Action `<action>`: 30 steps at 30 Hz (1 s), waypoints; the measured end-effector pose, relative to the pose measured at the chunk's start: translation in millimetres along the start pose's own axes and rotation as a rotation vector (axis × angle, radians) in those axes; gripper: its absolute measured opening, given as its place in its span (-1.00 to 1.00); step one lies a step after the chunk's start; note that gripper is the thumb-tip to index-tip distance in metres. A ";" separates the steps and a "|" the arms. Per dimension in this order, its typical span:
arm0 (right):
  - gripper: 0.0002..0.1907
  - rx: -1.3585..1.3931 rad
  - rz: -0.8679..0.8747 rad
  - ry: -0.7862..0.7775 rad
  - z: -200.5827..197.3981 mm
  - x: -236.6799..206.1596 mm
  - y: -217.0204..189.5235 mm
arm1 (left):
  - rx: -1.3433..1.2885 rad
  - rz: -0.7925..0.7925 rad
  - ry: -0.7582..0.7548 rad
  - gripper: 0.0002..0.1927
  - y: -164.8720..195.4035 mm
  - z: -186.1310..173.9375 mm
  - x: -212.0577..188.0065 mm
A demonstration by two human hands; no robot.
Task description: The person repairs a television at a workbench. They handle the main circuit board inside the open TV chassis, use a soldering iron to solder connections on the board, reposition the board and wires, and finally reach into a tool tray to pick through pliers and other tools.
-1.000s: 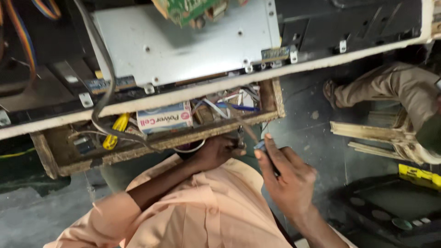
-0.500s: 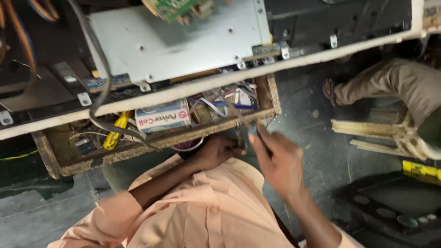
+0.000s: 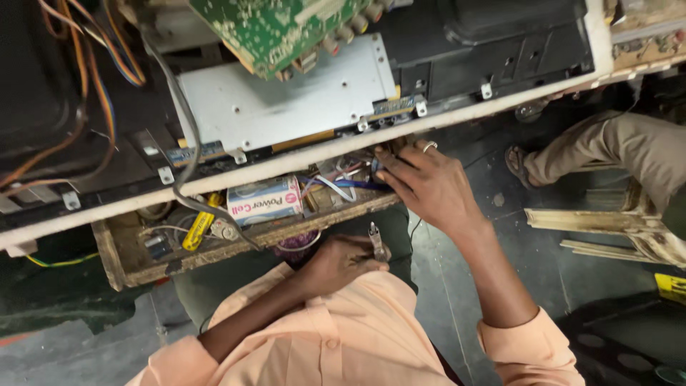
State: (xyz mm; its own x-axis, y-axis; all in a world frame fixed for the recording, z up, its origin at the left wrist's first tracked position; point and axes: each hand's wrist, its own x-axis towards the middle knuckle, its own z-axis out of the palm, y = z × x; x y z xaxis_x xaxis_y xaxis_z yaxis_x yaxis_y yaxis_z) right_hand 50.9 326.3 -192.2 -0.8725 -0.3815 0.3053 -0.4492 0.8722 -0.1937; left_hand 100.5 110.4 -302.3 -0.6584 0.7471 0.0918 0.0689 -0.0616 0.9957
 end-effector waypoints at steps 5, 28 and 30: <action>-0.54 -0.042 -0.138 0.149 -15.7 -23.4 3.6 | -0.080 0.058 0.013 -0.89 57.8 -7.7 4.4; -0.65 -0.206 0.031 0.736 -113.6 -56.8 13.6 | 0.165 0.408 0.094 -0.77 205.4 12.6 121.7; -0.70 -0.128 0.086 0.910 -125.7 -34.3 35.7 | 0.185 0.430 0.035 -0.74 194.6 5.0 120.5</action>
State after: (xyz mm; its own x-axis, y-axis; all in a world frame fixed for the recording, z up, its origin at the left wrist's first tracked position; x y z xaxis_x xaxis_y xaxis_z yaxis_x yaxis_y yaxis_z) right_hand 89.0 409.0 -92.4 -0.3902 0.0265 0.9204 -0.3177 0.9343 -0.1616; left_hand 38.3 191.7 -97.6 -0.5653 0.6567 0.4992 0.4715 -0.2393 0.8488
